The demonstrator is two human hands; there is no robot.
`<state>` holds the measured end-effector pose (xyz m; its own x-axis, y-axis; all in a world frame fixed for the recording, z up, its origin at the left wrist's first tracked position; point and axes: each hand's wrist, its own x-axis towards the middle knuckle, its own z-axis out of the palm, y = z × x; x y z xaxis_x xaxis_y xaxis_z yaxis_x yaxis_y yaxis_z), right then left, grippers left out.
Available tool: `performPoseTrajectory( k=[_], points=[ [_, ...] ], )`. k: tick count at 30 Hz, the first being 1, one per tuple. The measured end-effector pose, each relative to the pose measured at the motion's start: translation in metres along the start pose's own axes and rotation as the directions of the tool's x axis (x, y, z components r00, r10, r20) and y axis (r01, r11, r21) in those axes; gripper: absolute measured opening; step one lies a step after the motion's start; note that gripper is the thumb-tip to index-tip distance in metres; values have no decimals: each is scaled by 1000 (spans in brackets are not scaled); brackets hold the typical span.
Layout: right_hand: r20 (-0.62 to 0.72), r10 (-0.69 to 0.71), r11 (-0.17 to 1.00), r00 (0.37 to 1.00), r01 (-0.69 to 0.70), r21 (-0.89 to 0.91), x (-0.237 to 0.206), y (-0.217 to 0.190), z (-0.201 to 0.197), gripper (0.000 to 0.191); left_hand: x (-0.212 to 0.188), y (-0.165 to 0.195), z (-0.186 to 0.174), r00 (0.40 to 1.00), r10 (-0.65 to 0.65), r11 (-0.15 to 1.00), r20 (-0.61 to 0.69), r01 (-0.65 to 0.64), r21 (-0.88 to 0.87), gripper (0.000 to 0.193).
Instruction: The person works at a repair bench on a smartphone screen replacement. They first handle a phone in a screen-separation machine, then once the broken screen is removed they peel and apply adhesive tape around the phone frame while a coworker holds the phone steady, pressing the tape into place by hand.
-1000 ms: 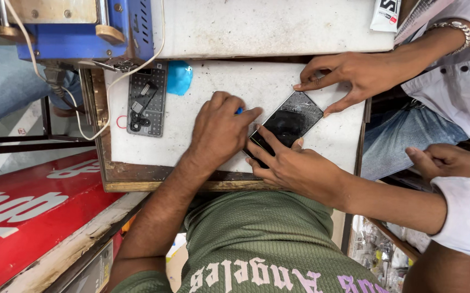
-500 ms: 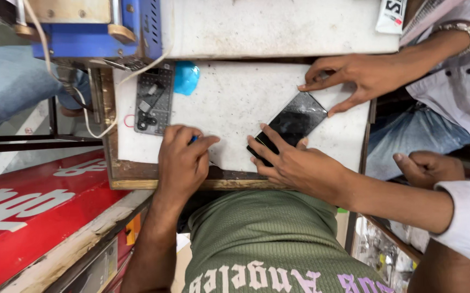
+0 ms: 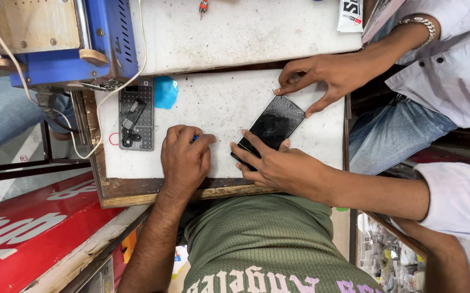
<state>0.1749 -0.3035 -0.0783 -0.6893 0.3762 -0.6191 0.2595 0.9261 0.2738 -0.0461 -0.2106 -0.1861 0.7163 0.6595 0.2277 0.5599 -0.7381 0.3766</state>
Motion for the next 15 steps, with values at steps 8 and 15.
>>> performPoseTrajectory(
  k=[8,15],
  points=[
    [-32,41,999,999,-42,-20,1,-1,0,84,4,3,-7,999,18,1000,34,-18,-6,23],
    [3,15,1000,1000,-15,-27,3,-7,4,81,10,15,-17,992,-35,989,117,51,-140,25]
  ],
)
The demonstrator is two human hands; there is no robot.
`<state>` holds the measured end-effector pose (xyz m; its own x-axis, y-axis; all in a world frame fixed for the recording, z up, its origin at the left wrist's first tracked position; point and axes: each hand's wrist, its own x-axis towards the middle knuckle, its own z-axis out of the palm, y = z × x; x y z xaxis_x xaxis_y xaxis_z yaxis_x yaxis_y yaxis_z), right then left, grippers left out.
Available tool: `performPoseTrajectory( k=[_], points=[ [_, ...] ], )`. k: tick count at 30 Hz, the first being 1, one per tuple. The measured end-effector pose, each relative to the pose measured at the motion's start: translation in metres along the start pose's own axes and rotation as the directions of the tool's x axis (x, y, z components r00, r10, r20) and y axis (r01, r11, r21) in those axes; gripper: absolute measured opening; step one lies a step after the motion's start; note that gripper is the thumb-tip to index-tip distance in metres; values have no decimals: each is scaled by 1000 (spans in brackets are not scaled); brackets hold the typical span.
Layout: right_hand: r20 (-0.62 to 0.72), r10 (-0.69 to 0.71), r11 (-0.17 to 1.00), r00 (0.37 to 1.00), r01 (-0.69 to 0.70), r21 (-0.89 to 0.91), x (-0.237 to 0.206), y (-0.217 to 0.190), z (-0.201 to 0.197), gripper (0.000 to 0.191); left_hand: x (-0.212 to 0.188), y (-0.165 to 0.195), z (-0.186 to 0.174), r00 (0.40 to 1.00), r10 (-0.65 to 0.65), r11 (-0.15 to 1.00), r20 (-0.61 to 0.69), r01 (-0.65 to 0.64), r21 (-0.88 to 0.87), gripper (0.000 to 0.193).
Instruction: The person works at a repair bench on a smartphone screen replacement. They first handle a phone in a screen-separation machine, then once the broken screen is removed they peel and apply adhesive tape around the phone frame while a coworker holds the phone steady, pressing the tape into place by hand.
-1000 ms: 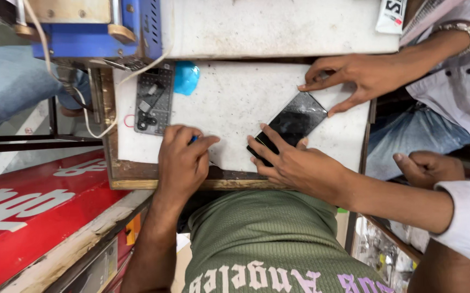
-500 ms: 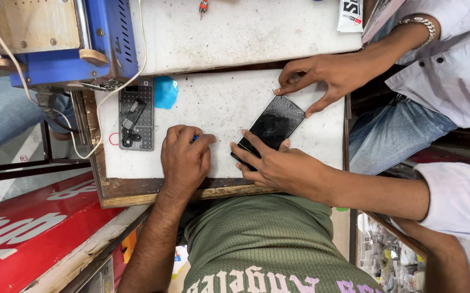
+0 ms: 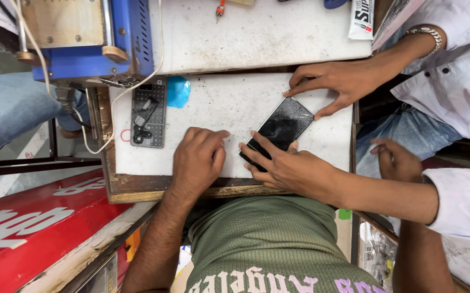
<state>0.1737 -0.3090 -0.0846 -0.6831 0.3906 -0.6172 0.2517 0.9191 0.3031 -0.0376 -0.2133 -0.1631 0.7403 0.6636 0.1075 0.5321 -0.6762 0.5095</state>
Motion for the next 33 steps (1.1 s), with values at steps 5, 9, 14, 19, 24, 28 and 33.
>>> performPoseTrajectory(
  k=[5,9,14,19,24,28,33],
  points=[
    [-92,163,955,982,-181,-235,10,-25,16,84,-5,12,5,999,18,1000,49,-17,-7,25],
    [-162,269,907,949,-307,-289,19,-43,31,91,-11,18,8,998,31,1000,63,-31,-6,26],
    [-152,239,875,959,-281,-394,21,-49,38,102,-12,21,9,994,37,999,105,-40,23,31],
    [-121,187,817,975,-223,-532,22,-48,36,98,-10,25,10,986,25,998,164,-33,45,31],
    [-275,382,835,882,-457,-307,22,-60,51,76,2,26,6,984,-22,999,178,15,40,29],
    [-35,993,80,110,-441,894,-16,-94,87,36,15,31,5,980,-38,999,196,35,22,31],
    [516,854,-504,74,366,782,-23,-119,119,37,26,41,9,971,-48,999,235,44,22,29]
  ],
)
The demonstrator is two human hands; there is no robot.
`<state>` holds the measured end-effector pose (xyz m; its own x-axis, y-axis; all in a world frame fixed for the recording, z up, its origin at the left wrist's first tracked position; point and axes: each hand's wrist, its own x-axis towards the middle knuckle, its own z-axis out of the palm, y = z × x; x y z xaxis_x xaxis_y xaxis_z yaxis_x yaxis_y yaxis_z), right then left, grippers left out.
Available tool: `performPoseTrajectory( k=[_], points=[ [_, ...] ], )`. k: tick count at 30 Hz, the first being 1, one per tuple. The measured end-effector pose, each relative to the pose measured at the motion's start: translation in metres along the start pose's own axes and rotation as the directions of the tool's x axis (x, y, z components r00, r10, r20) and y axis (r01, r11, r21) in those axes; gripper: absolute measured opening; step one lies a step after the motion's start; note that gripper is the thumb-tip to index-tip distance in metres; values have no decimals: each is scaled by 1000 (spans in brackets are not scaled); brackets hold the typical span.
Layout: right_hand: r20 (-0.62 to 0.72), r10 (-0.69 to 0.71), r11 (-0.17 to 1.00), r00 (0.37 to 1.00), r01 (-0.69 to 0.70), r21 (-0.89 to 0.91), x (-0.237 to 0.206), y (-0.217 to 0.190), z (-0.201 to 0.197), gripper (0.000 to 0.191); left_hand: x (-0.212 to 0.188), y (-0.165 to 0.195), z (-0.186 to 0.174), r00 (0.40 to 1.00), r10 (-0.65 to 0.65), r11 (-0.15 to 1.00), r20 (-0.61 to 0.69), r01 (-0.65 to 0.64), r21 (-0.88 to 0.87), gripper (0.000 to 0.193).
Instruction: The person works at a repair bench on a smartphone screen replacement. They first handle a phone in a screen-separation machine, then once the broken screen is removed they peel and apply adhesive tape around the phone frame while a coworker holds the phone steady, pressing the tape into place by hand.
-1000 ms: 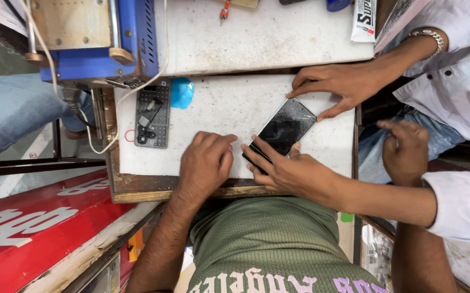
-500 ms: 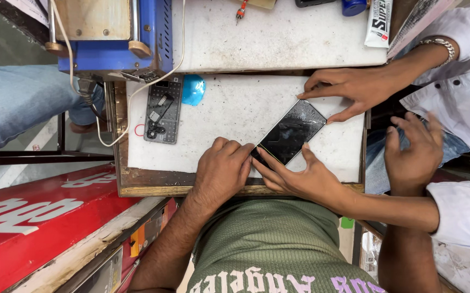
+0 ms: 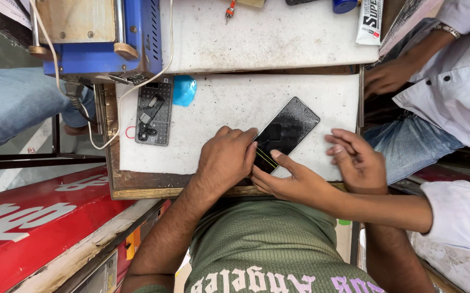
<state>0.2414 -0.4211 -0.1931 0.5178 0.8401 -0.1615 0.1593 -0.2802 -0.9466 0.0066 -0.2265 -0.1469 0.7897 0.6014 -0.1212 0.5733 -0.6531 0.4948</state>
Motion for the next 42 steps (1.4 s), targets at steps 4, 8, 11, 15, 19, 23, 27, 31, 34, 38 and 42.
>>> performPoseTrajectory(
  k=[4,8,11,15,19,23,27,31,34,38,42],
  points=[
    [215,144,940,966,-201,274,9,-11,21,76,5,2,2,999,-2,999,44,0,52,29],
    [148,70,994,987,-57,-93,19,-42,38,59,6,5,5,989,-17,1000,148,18,-6,32],
    [183,30,952,983,28,-306,27,-58,49,59,-4,15,10,981,2,997,196,14,-78,30],
    [252,-244,812,936,340,-475,34,-64,69,67,-18,32,21,976,96,986,197,-66,-151,25],
    [230,-335,644,914,400,-652,33,-68,85,84,-25,31,24,977,118,976,179,-81,-200,23],
    [278,-236,601,931,365,-711,34,-75,86,88,-34,17,13,995,84,941,58,-60,-332,28],
    [354,-330,624,875,484,-614,33,-82,74,81,-35,5,-6,997,60,909,-40,-71,-410,35],
    [414,-204,939,887,297,-174,27,-83,69,64,-35,10,-18,963,175,908,-205,-238,-346,40],
    [621,186,959,762,-3,-283,27,-74,72,81,-32,14,-22,935,280,898,-217,-335,-285,46],
    [649,-85,996,756,89,27,27,-53,73,21,-31,14,-25,922,321,886,-218,-373,-275,48],
    [497,-122,990,859,140,0,22,-36,61,26,-30,11,-25,917,332,853,-219,-391,-345,56]
  ],
)
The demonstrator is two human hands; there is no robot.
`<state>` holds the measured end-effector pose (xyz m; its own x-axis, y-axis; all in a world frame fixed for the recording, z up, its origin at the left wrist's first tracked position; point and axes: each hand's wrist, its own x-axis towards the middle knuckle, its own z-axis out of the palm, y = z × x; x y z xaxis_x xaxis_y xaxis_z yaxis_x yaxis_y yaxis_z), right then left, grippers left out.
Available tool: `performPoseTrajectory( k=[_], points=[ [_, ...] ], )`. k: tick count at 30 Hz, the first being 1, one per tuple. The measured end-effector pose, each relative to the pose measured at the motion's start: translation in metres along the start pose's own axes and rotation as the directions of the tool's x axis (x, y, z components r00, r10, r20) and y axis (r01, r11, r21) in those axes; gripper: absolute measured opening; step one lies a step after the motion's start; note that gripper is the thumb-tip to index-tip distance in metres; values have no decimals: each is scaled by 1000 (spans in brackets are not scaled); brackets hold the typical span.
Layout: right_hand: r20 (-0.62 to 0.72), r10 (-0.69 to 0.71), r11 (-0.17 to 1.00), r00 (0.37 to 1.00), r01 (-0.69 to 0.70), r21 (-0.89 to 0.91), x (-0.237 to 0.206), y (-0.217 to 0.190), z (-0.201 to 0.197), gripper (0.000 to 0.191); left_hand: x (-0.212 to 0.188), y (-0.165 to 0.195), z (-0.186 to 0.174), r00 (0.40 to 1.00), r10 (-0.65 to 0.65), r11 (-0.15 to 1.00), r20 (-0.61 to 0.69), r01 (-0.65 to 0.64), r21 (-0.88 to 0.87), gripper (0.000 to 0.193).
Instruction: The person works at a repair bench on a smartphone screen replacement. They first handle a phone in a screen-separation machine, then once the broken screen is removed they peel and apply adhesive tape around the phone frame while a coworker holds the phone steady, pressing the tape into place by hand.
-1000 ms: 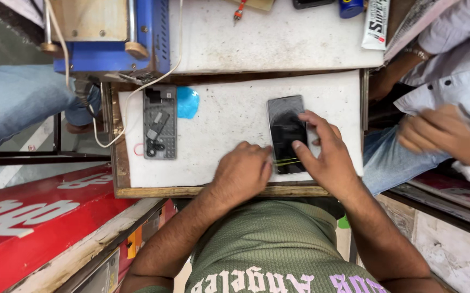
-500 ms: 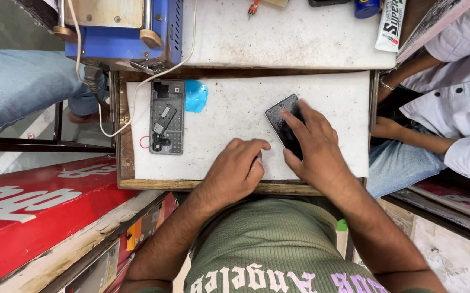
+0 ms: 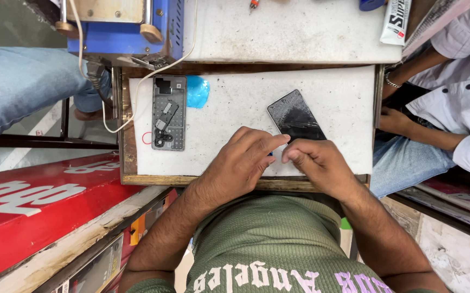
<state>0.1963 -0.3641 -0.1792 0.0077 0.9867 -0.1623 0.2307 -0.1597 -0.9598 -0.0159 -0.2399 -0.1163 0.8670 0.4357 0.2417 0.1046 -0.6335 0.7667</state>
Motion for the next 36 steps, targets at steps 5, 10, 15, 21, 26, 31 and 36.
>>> performPoseTrajectory(
  k=[5,10,15,21,26,31,36],
  points=[
    [-122,-142,980,982,157,123,-8,10,-3,31,0,-2,5,1000,0,999,1,0,-46,59],
    [-307,-359,848,881,446,288,-2,18,-2,34,-5,-11,5,989,-150,982,-5,149,-116,57],
    [-325,-373,657,869,494,569,-1,28,-2,26,-10,-16,3,980,-193,971,-58,182,-154,56],
    [-152,-354,479,923,318,818,-7,38,4,26,-11,-6,13,992,-4,988,-124,23,151,51],
    [-205,-352,408,913,347,845,-10,50,4,23,-12,-10,17,992,-7,958,-123,42,283,45],
    [-370,-284,141,885,420,897,-4,45,-37,21,-22,-29,3,980,-137,983,-143,152,101,38],
    [-287,-393,880,874,448,158,0,6,-50,19,-31,-45,-20,860,-509,817,-37,469,-336,37]
  ],
)
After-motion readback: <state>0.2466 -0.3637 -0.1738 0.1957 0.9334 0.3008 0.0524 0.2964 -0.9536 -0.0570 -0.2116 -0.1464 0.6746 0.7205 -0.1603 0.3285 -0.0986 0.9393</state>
